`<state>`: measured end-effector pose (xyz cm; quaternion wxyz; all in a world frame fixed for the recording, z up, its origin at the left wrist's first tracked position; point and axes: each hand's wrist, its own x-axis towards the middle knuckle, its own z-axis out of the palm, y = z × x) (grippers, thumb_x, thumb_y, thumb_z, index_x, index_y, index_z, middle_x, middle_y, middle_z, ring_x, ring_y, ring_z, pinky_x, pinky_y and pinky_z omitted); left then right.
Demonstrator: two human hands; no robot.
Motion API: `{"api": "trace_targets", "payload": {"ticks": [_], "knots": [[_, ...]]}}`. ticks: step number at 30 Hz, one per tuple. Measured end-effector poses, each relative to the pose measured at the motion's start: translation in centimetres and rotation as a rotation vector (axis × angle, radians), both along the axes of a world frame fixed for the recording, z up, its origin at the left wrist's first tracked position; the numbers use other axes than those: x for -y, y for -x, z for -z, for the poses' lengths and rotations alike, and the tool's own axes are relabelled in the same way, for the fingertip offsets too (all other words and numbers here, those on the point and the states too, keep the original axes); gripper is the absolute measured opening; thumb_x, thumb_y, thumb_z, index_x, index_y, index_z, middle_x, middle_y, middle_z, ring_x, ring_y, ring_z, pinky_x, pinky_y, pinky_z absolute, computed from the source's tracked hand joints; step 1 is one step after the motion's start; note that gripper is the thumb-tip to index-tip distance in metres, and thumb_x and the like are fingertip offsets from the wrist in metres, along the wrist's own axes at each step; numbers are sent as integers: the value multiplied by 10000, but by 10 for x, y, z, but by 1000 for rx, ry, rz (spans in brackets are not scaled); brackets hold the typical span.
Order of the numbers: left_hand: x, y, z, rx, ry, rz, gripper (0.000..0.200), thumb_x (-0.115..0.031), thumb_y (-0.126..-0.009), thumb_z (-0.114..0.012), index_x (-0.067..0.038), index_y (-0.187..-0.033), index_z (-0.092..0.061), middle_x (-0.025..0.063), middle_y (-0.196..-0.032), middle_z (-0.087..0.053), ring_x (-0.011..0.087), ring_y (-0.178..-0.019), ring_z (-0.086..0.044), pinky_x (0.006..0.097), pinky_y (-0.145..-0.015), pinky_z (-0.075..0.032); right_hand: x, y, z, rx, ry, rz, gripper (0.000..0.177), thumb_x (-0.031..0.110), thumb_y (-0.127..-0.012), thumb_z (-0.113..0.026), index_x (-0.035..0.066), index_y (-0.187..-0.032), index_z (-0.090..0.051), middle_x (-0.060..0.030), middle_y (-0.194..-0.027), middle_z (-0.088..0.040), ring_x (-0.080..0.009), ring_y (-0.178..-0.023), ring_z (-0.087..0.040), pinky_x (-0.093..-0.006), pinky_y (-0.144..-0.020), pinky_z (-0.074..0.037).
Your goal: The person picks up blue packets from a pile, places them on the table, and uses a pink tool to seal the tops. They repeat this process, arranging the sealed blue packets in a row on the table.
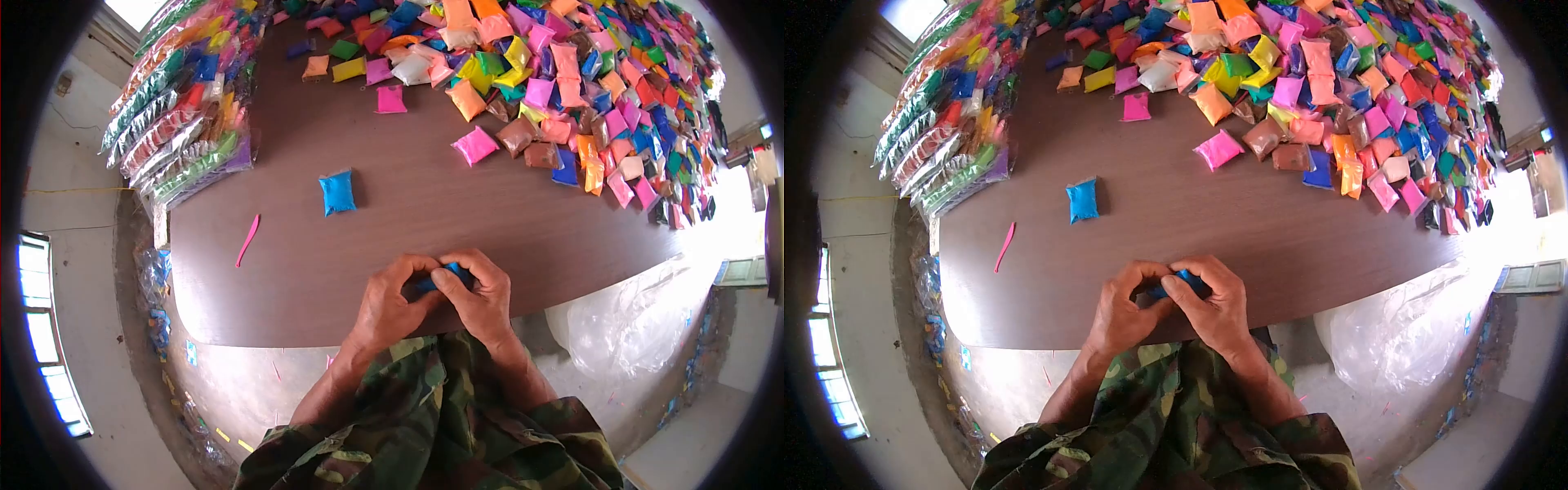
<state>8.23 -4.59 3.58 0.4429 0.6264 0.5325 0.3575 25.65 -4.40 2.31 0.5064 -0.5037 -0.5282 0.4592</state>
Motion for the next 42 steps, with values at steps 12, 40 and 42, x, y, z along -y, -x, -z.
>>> {"api": "trace_targets", "payload": {"ticks": [12, 40, 42], "knots": [[11, -2, 4, -99, -82, -128, 460, -55, -851, -936, -22, -1248, -707, 123, -1131, -790, 208, -1016, -763, 351, -937, -608, -9, -9, 8, -376, 209, 178, 380, 301, -1162, -607, -9, -978, -727, -43, -887, -727, -95, -731, -626, -268, -684, -514], [-3, -16, 27, 552, 231, -260, 302, -255, -1131, -683, 17, -1039, -778, -23, -915, -705, 66, -841, -600, 261, -812, -510, 0, -17, 13, -172, 38, -36, 224, 161, -1034, -806, -28, -1145, -757, -5, -963, -660, -66, -862, -571, -257, -719, -466], [-5, -16, 16, 593, 377, -355, 329, -297, -1134, -668, 11, -1074, -770, 9, -935, -725, 94, -884, -640, 299, -842, -539, 0, -18, 17, -164, 20, -36, 225, 140, -1043, -792, -26, -1189, -755, -10, -979, -673, -68, -877, -593, -252, -750, -498]]}}
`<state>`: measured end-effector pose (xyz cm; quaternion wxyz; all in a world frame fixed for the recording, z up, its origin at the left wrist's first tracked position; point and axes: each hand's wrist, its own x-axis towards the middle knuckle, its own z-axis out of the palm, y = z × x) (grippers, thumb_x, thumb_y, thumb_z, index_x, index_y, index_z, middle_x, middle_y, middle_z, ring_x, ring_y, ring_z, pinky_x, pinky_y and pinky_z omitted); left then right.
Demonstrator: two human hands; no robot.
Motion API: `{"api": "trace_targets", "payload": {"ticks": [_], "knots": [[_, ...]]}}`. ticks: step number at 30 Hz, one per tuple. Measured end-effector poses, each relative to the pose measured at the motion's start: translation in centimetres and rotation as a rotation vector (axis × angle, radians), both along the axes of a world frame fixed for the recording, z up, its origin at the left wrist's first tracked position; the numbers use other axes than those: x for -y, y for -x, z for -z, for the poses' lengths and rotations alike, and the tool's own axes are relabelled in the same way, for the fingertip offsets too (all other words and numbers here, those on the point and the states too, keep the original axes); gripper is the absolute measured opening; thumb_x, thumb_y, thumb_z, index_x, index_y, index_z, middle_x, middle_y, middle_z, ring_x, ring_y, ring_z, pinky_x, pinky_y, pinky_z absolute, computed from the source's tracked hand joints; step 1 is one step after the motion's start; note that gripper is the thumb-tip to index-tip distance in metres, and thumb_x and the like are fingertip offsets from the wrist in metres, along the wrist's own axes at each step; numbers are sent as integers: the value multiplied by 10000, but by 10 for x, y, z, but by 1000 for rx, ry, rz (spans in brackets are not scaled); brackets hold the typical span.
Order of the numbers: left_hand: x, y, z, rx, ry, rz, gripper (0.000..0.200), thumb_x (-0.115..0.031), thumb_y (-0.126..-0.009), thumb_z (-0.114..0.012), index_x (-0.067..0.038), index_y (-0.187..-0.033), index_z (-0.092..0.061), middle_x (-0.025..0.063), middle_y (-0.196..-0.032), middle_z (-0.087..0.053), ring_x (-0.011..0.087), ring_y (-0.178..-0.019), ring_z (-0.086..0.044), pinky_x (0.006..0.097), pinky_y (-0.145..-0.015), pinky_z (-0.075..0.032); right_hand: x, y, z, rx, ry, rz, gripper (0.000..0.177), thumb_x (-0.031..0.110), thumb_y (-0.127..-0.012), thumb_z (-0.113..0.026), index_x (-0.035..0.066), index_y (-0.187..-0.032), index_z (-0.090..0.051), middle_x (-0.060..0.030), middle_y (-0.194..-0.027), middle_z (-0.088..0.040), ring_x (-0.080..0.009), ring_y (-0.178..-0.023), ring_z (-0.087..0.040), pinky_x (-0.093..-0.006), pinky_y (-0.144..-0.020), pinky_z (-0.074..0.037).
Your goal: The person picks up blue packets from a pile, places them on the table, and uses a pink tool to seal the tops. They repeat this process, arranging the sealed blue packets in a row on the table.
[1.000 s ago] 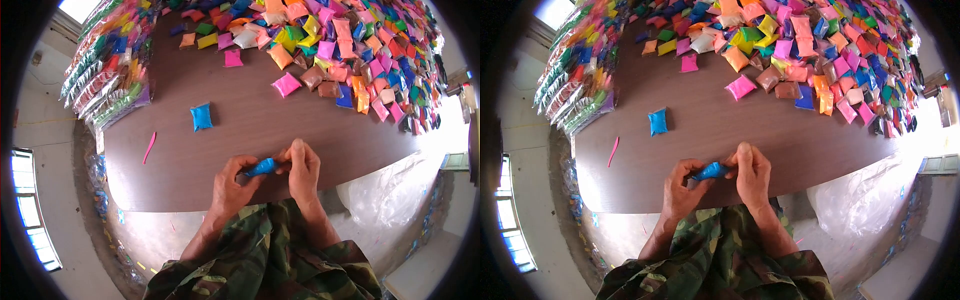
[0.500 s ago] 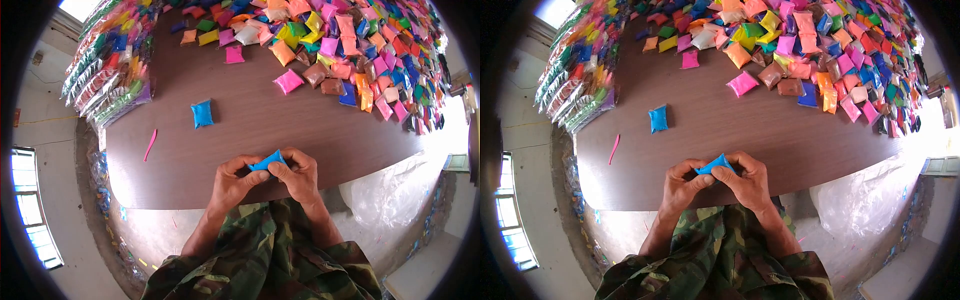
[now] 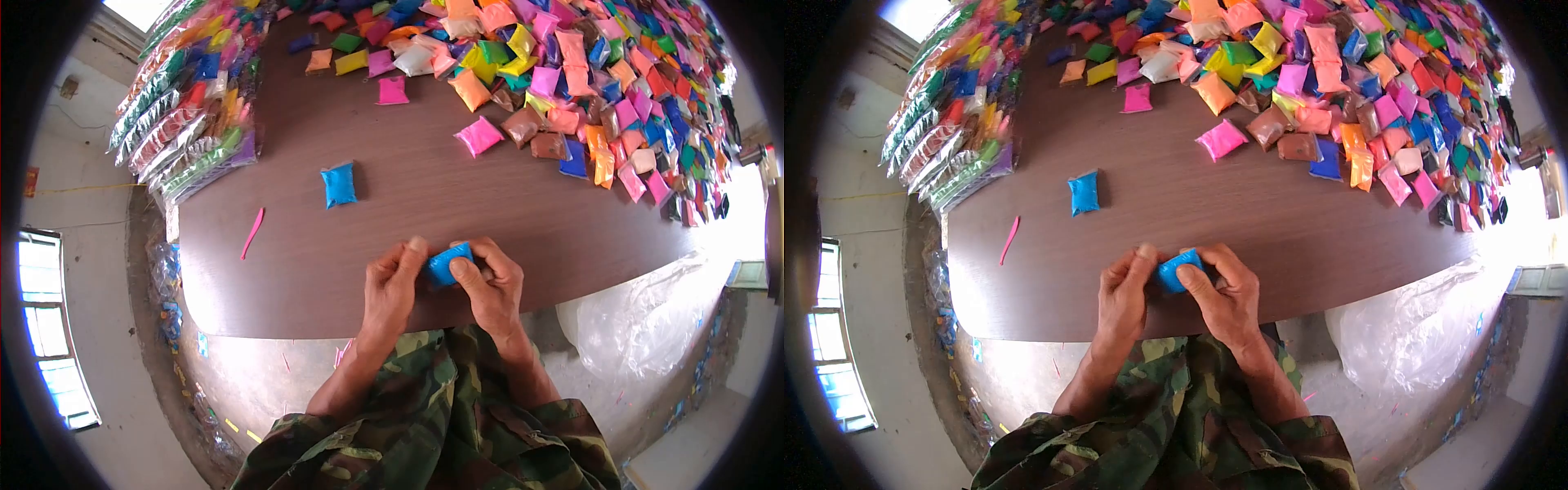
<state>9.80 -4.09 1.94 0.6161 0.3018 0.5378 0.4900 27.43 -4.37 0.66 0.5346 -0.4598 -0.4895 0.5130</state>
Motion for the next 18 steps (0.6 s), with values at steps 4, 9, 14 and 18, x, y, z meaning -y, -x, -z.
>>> {"api": "trace_targets", "payload": {"ticks": [4, 9, 14, 18], "knots": [[-7, 15, -12, 59, 61, -45, 449, -418, -1121, -663, 21, -1151, -753, 54, -965, -753, 139, -895, -703, 337, -842, -594, 2, -4, 0, -239, 33, 53, 248, 87, -1063, -751, -4, -1292, -723, -7, -1044, -689, -78, -956, -654, -248, -856, -571], [7, 4, -23, -323, -251, 179, 350, -272, -1031, -817, 8, -1230, -751, 48, -1001, -767, 114, -893, -691, 279, -821, -574, -3, 4, 8, -113, -109, 36, 239, 97, -1070, -751, -11, -1281, -724, -15, -1052, -697, -62, -872, -634, -221, -792, -540], [2, 10, -10, -365, -268, 210, 249, -162, -945, -913, -14, -1094, -780, -11, -877, -732, 59, -802, -621, 248, -719, -510, 4, -3, 3, -92, 59, 59, 256, 154, -1059, -784, -31, -1226, -726, -1, -967, -707, -40, -831, -613, -208, -736, -511], [3, 19, -10, -310, -192, 197, 233, -195, -935, -928, -19, -959, -777, -35, -806, -703, 40, -757, -569, 248, -648, -455, 2, 5, -3, -109, 105, 113, 287, 203, -1038, -819, -23, -1192, -733, -13, -931, -719, -47, -778, -636, -219, -657, -513]]}}
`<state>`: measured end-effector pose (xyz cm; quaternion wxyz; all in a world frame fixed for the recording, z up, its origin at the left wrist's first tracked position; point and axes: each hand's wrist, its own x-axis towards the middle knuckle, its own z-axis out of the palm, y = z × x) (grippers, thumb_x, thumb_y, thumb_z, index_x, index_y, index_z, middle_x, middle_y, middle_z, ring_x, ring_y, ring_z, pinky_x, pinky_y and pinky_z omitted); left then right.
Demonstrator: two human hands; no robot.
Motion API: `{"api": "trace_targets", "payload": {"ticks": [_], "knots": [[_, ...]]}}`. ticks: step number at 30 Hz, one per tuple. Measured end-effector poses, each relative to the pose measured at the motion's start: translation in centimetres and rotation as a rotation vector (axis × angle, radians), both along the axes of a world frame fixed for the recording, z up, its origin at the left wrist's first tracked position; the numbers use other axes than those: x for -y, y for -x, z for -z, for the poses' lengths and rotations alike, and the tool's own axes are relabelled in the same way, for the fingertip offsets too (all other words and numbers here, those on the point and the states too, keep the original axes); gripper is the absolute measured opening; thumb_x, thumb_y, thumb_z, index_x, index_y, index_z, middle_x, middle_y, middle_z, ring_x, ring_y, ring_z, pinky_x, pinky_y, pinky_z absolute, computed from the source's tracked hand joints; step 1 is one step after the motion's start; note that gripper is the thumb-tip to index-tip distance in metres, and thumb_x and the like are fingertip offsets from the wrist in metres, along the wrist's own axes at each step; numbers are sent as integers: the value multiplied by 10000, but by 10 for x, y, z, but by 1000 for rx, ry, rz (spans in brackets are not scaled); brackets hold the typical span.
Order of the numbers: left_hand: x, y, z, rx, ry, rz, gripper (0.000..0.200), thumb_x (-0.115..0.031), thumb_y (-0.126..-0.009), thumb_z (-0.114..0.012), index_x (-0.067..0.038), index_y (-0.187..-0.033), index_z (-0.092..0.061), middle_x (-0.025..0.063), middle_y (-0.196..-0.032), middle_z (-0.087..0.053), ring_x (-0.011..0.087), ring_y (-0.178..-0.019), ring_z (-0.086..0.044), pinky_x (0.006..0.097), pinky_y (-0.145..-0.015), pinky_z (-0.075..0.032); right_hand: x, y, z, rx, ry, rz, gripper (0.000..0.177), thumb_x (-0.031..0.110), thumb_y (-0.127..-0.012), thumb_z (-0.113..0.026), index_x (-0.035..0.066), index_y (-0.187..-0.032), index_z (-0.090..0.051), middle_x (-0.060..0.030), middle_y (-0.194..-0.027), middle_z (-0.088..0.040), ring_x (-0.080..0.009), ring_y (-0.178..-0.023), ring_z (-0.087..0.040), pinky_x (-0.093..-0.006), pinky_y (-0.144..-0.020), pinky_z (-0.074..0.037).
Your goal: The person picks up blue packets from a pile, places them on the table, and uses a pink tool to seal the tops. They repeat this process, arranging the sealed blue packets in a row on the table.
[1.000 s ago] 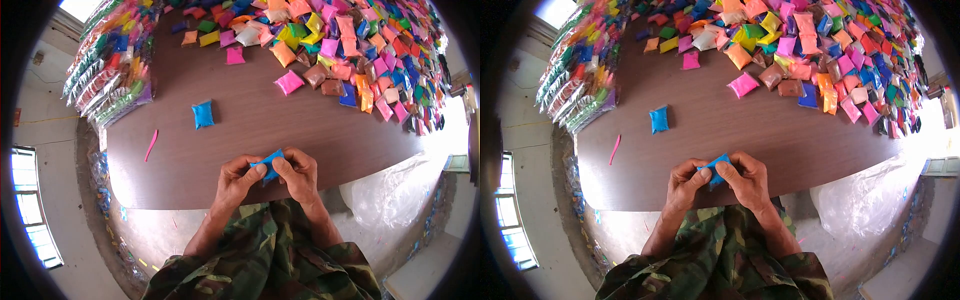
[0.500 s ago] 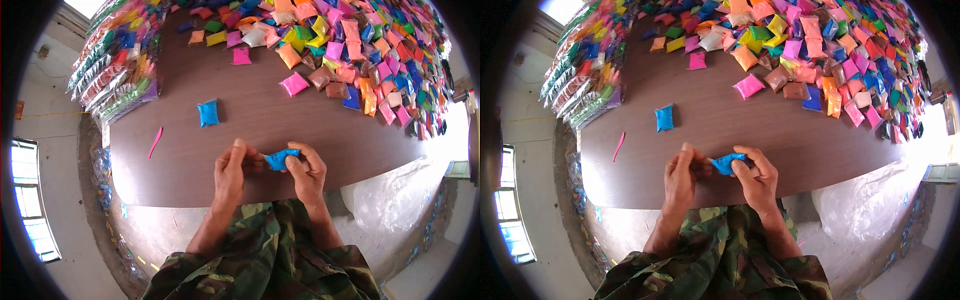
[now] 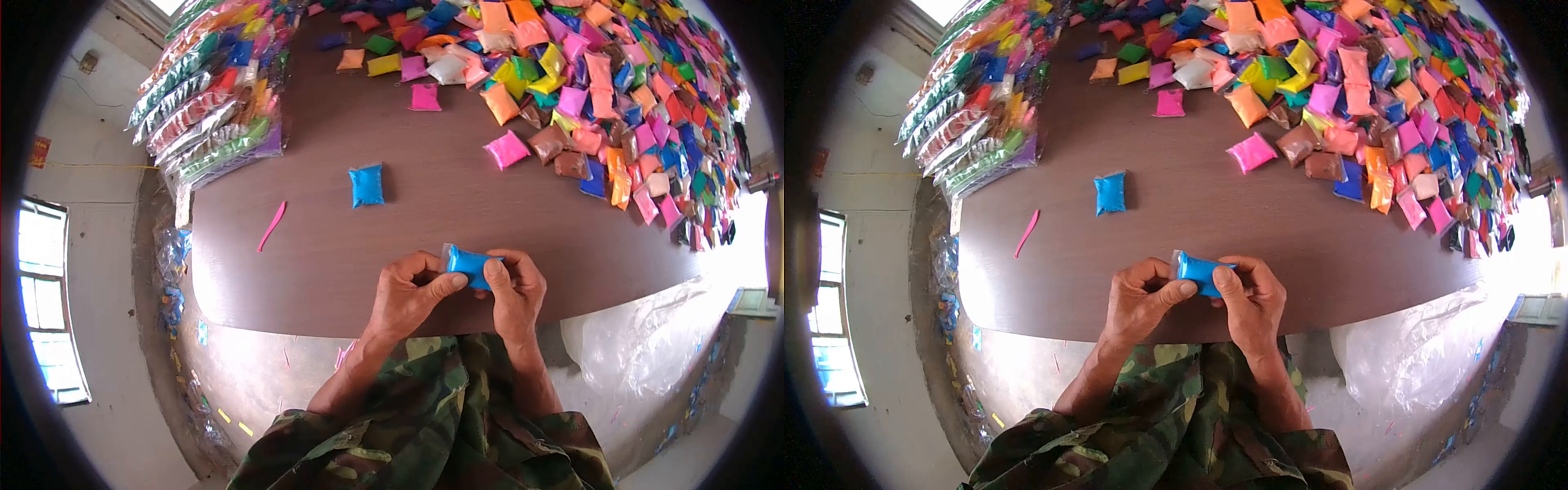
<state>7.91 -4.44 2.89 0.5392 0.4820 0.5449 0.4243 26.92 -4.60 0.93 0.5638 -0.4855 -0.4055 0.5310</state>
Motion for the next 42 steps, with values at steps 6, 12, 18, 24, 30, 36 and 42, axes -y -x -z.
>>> {"api": "trace_targets", "payload": {"ticks": [6, 12, 18, 24, 30, 36, 42], "knots": [[4, 18, 4, 95, 65, -13, 239, -192, -937, -923, -8, -963, -771, -49, -790, -675, 43, -754, -550, 260, -648, -454, 5, 6, -8, 269, -52, -59, 297, 249, -1018, -843, -13, -1119, -745, -52, -848, -762, -94, -751, -709, -270, -631, -565], [-5, 32, -5, -397, -118, -151, 238, -95, -953, -862, -11, -1151, -759, 48, -863, -765, 93, -733, -650, 294, -688, -547, 8, 9, -16, 661, -162, -139, 192, 202, -987, -851, 42, -1036, -757, -117, -779, -754, -190, -649, -732, -325, -591, -551], [7, 29, -13, -800, -598, -15, 342, -36, -885, -831, -45, -1222, -771, 134, -1238, -770, 359, -1158, -728, 462, -940, -593, 14, 12, -13, 830, -216, -129, 139, 175, -961, -838, 71, -996, -753, -142, -803, -746, -333, -670, -731, -419, -595, -547], [38, 11, 1, -964, -676, 272, 478, -189, -897, -850, -60, -1348, -757, 114, -1469, -699, 307, -1378, -648, 527, -1157, -465, 18, 3, -16, 767, -173, -127, 74, 118, -990, -785, 62, -1028, -755, -169, -881, -760, -366, -757, -758, -431, -648, -575], [23, 19, 4, -1021, -696, 358, 572, -316, -907, -849, -26, -1386, -731, 152, -1527, -656, 337, -1474, -573, 552, -1232, -387, 20, -16, -17, 600, -116, -164, 125, 80, -1039, -730, 25, -1149, -750, -178, -932, -774, -305, -819, -798, -379, -699, -613], [32, 28, 12, -1069, -701, 448, 707, -408, -910, -837, 4, -1461, -675, 186, -1581, -605, 369, -1539, -501, 614, -1287, -286, 20, -20, -9, 472, -149, -141, 128, 29, -1057, -694, -4, -1167, -752, -110, -893, -788, -133, -773, -792, -273, -665, -607], [39, 11, 3, -1024, -661, 471, 715, -406, -899, -850, 20, -1447, -677, 196, -1590, -591, 385, -1540, -491, 604, -1303, -272, 24, -24, -7, 473, -153, -146, 148, 51, -1072, -684, -15, -1188, -746, -115, -898, -788, -133, -798, -784, -277, -694, -605]]}}
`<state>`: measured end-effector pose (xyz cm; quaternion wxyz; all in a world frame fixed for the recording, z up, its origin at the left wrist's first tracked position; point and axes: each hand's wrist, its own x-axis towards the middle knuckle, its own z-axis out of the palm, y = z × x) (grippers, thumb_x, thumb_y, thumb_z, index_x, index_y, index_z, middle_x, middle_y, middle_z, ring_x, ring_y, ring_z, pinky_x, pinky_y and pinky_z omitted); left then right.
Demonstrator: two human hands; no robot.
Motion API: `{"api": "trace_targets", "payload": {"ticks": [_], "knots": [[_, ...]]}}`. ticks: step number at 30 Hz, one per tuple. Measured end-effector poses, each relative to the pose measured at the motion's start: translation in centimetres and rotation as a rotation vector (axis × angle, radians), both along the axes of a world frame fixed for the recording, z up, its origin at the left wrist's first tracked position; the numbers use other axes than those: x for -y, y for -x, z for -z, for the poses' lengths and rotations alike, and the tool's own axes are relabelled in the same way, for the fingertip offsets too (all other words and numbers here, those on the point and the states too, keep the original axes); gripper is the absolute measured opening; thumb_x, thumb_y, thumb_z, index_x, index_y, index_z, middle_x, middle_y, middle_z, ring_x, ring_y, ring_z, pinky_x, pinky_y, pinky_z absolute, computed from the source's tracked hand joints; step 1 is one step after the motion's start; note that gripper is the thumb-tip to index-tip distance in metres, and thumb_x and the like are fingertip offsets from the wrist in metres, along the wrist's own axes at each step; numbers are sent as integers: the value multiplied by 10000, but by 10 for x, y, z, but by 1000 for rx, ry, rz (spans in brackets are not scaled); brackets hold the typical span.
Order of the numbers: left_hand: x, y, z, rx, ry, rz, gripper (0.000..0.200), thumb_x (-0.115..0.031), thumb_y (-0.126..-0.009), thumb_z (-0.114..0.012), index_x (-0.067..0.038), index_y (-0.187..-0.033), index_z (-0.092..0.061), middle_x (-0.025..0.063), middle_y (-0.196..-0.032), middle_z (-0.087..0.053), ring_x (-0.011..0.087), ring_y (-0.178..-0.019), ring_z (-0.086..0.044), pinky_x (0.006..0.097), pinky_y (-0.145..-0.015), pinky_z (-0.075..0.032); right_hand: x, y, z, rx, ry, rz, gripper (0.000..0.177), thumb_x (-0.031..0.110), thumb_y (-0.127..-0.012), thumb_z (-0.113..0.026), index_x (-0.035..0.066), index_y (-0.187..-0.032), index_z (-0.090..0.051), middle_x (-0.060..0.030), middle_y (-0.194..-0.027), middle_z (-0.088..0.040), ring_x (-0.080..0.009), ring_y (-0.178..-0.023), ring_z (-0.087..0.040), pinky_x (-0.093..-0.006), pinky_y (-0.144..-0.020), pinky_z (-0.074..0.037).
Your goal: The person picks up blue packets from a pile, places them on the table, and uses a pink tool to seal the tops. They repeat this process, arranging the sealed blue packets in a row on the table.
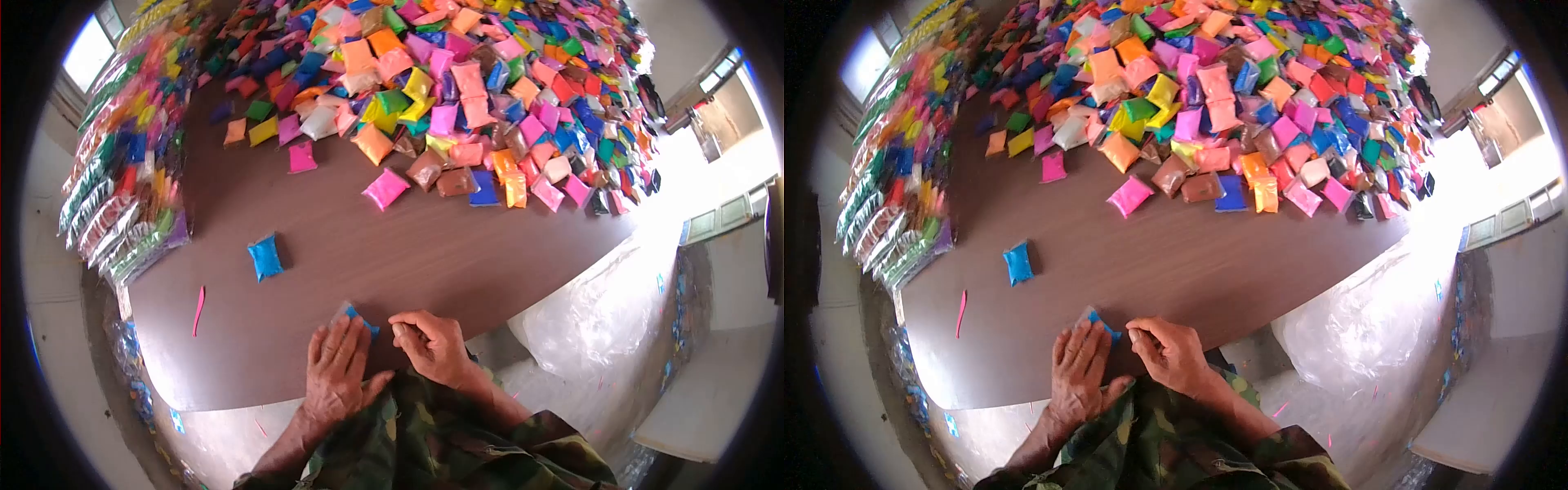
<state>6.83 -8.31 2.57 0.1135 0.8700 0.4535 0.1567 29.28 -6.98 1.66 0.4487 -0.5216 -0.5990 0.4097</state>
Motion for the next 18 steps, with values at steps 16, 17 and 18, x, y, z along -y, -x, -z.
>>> {"api": "trace_targets", "payload": {"ticks": [16, 17, 18], "knots": [[-23, 28, 7, -123, -107, -11, 723, -460, -913, -822, 34, -1422, -680, 189, -1592, -583, 366, -1541, -479, 644, -1283, -266, 1, 3, 9, -102, -49, 21, 138, 60, -1043, -722, 11, -1171, -742, -136, -926, -778, -208, -750, -776, -336, -642, -599], [-24, 29, 7, -125, -121, -28, 722, -459, -917, -818, 33, -1426, -677, 189, -1593, -581, 368, -1544, -475, 643, -1285, -262, 3, 2, 9, -96, -43, 12, 143, 49, -1051, -708, -9, -1179, -735, -120, -918, -773, -183, -778, -779, -316, -668, -603], [-21, 23, 3, -115, -73, -41, 725, -448, -919, -824, 29, -1441, -669, 191, -1602, -574, 371, -1546, -472, 628, -1293, -257, 3, 1, 8, -90, -42, 3, 149, 38, -1059, -695, -28, -1188, -728, -104, -910, -769, -159, -806, -781, -297, -694, -607]]}}
